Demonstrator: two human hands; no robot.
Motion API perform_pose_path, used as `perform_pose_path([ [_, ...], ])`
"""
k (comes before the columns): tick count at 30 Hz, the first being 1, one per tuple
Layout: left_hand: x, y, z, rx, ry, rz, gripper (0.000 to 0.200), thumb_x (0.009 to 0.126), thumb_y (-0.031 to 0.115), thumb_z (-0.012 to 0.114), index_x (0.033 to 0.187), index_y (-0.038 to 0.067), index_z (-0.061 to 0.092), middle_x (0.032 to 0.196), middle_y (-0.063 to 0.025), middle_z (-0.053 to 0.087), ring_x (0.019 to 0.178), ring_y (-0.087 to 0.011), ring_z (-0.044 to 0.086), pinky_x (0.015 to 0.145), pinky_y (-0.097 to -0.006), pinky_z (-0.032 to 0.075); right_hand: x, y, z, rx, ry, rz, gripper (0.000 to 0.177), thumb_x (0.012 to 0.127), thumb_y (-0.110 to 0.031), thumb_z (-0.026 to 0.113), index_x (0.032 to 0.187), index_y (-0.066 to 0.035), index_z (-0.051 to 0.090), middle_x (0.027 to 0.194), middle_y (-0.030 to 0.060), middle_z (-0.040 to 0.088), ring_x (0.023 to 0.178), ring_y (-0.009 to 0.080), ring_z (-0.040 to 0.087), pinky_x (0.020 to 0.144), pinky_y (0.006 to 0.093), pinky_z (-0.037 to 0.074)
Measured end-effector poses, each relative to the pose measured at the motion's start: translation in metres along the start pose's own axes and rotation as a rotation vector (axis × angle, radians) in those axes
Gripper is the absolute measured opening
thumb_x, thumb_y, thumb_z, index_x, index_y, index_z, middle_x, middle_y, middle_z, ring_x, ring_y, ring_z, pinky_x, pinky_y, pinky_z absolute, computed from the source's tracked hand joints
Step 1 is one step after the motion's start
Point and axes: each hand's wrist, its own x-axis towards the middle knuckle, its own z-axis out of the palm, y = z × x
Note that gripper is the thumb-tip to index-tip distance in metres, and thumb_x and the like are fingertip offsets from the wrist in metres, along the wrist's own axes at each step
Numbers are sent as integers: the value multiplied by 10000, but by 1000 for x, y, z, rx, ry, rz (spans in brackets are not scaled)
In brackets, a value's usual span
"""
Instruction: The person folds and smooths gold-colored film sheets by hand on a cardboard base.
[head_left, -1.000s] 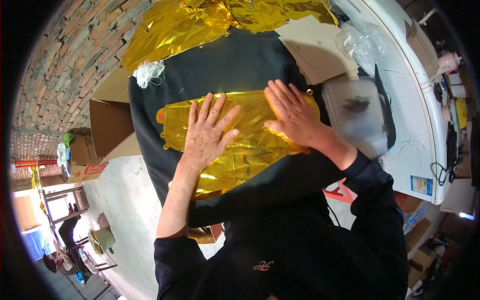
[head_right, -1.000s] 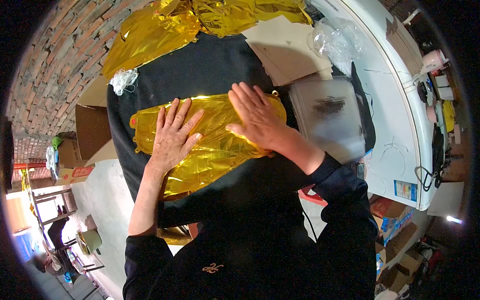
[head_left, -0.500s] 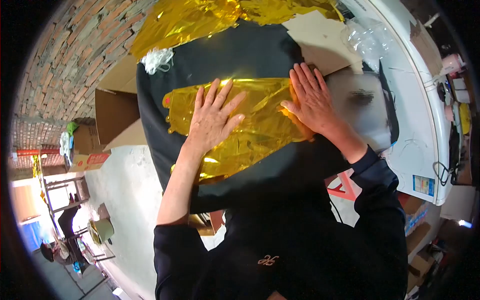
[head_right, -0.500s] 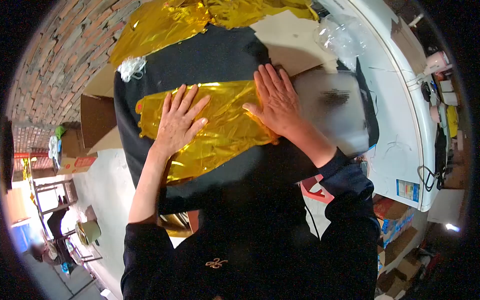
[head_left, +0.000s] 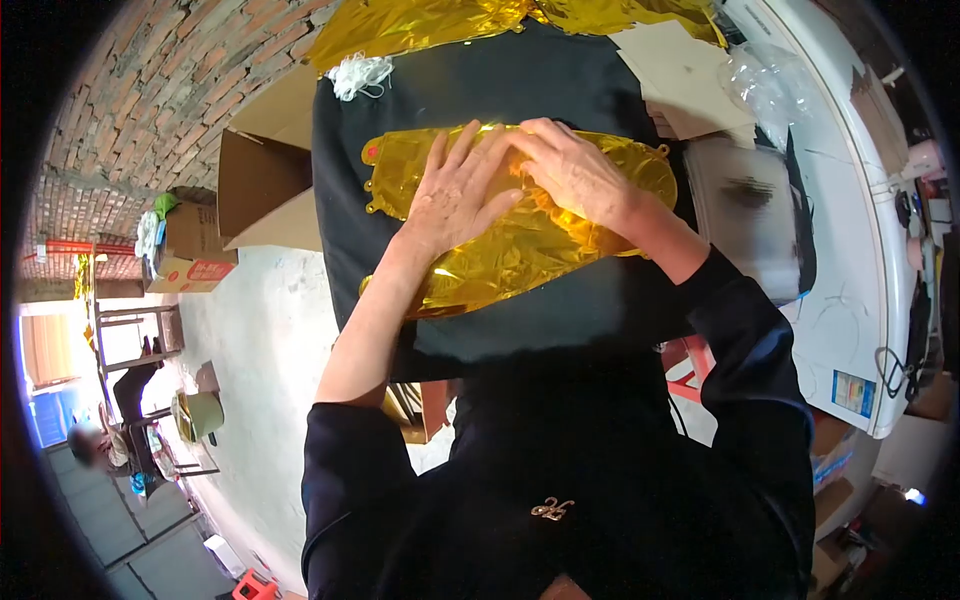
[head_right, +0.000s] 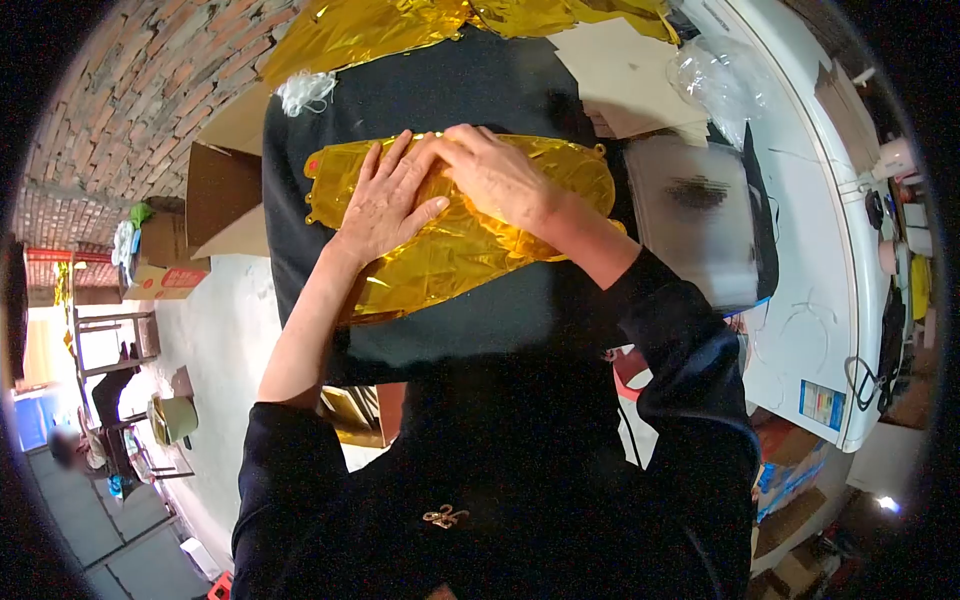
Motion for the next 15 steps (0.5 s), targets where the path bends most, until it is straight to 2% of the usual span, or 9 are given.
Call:
perform_pose_path([
  [2,0,-1,1,-42,19,-11,801,1085,628,460,1683,113,327,1727,-100,379,1611,-349,298,1326,-571,179,1,-2,1,5,6,61,443,960,-113,720,1378,-58,584,1270,137,665,1210,347,631,1037,447,547],
  [3,0,-1,1,-24,16,-14,839,1073,644,473,1690,104,297,1722,-114,383,1610,-350,303,1324,-567,184,1,-3,2,17,32,51,425,966,-129,717,1370,-70,596,1178,105,680,1171,338,634,1022,423,548],
  [6,2,0,1,-68,23,-42,860,1066,646,489,1686,82,293,1715,-131,387,1606,-351,310,1324,-563,186,-1,-1,7,-73,-27,20,402,968,-159,702,1360,-107,628,1180,84,676,1156,316,624,1032,416,539],
  [9,3,1,-1,-111,72,-45,872,1016,592,611,1630,25,363,1668,-167,439,1591,-352,338,1310,-575,225,-4,-6,12,-304,-43,-74,360,972,-201,672,1328,-148,671,1200,56,666,1169,286,607,1035,417,528],
  [12,4,1,-9,-259,48,-78,884,1000,556,658,1633,17,357,1674,-189,423,1605,-379,304,1314,-566,218,-5,-10,9,-336,-105,-98,352,973,-219,644,1319,-184,697,1239,41,639,1222,262,585,1045,440,515],
  [15,5,-6,-18,-452,133,-58,879,988,513,694,1628,9,366,1682,-204,407,1620,-409,262,1319,-564,202,-7,-8,12,-411,-122,-124,374,988,-207,623,1356,-194,692,1275,45,616,1248,261,570,1041,455,504],
])
